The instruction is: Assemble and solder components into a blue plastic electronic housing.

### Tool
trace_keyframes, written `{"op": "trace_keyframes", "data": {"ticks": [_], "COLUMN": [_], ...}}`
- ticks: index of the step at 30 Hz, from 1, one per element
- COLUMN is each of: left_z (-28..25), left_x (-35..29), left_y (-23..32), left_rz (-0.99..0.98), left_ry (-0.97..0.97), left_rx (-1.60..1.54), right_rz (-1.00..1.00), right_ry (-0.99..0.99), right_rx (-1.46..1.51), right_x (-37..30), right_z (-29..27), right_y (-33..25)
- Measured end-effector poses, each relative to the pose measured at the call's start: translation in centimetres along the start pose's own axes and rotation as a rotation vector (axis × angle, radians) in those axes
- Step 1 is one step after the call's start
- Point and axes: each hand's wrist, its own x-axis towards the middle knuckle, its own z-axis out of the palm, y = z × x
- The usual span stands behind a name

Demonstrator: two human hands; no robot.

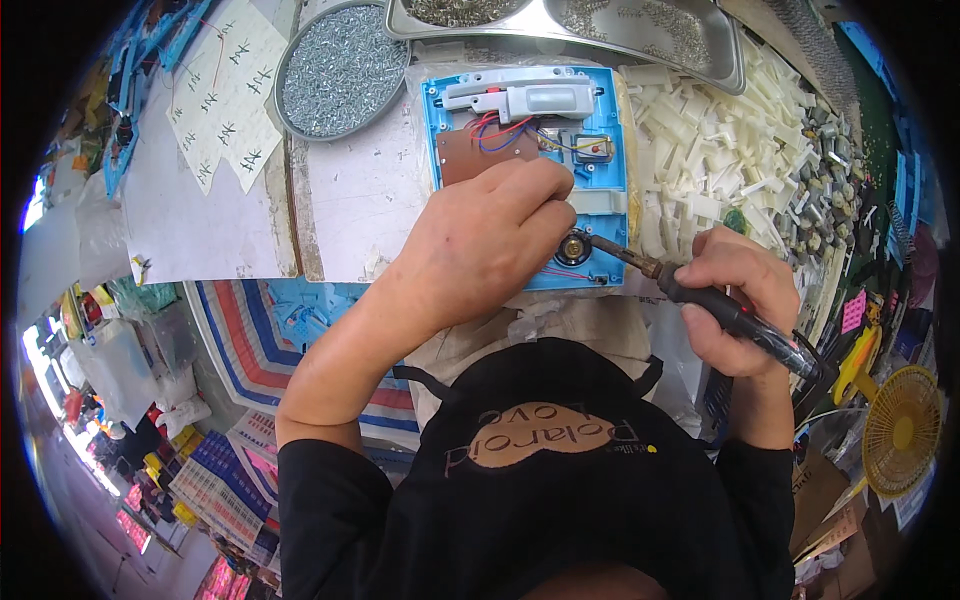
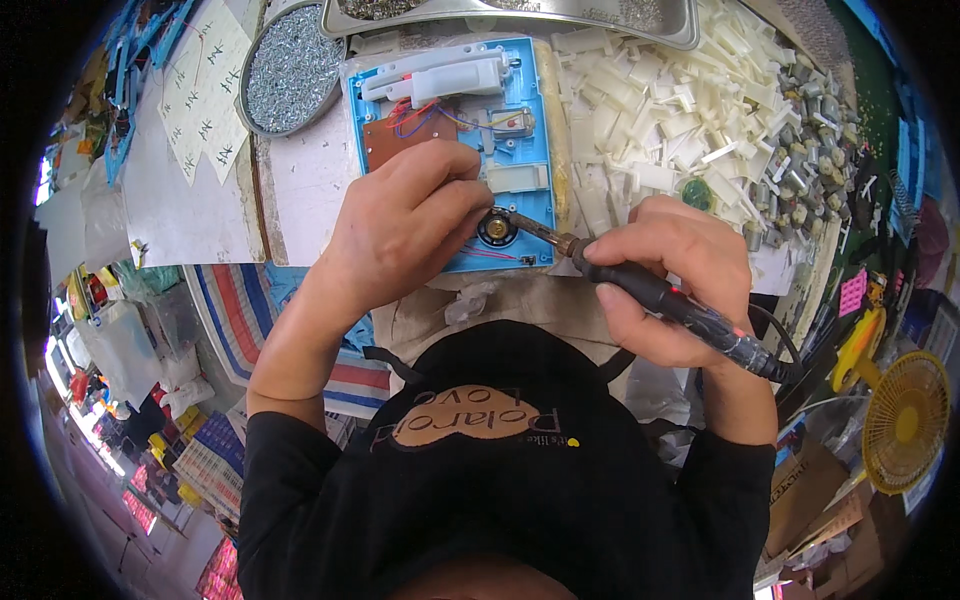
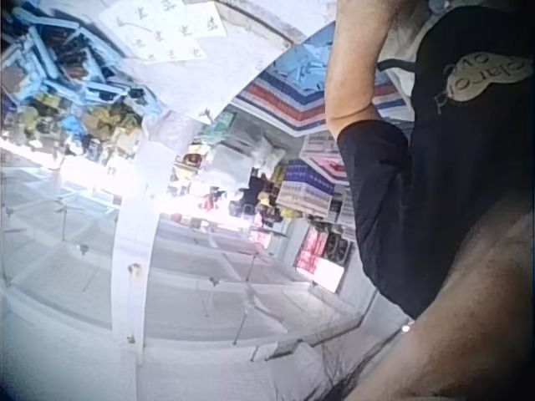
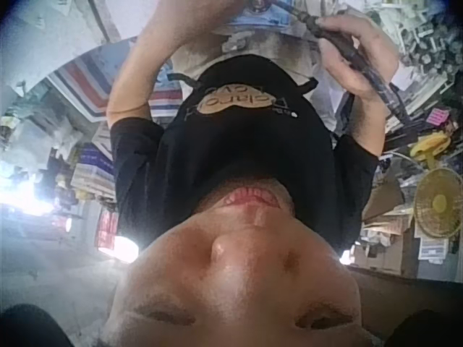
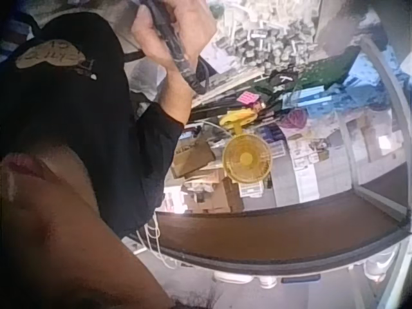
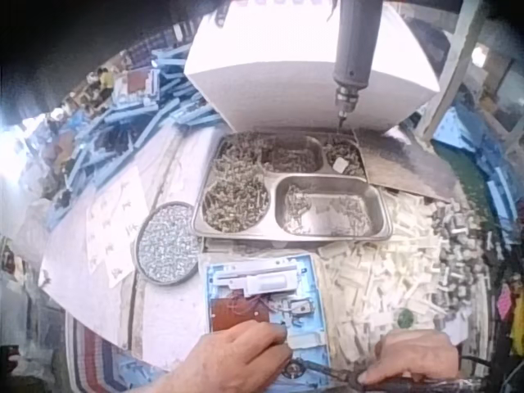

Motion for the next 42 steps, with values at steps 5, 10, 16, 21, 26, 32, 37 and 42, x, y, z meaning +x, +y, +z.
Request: {"op": "trace_keyframes", "data": {"ticks": [5, 10, 16, 21, 26, 32, 37, 42], "left_z": [0.1, 0.2, 0.2, 0.2, 0.1, 0.1, 0.0, -0.2], "left_x": [0.0, -0.1, -0.1, -0.1, 0.1, 0.0, 0.0, 0.2], "left_y": [0.0, -0.1, -0.1, -0.1, 0.0, 0.0, -0.2, -0.2], "left_rz": [0.0, 0.005, 0.012, 0.01, 0.0, 0.006, 0.04, 0.063], "left_ry": [0.001, 0.01, 0.011, 0.014, 0.007, 0.016, 0.007, -0.023], "left_rx": [0.003, 0.003, 0.015, 0.015, -0.005, -0.035, -0.018, 0.004], "right_rz": [-0.004, -0.007, -0.013, -0.015, 0.001, -0.026, -0.023, 0.0], "right_ry": [-0.007, -0.008, 0.016, 0.012, 0.014, 0.019, 0.019, 0.016], "right_rx": [-0.012, -0.006, 0.024, 0.027, 0.023, 0.032, 0.02, -0.005], "right_x": [0.2, -0.1, -0.6, -0.8, -0.7, -0.7, -0.8, -0.7], "right_z": [0.2, -0.3, -0.9, -1.1, -1.2, -0.9, -0.8, -0.7], "right_y": [-0.1, -0.2, -0.1, -0.1, -0.6, -0.2, -0.1, -0.2]}}
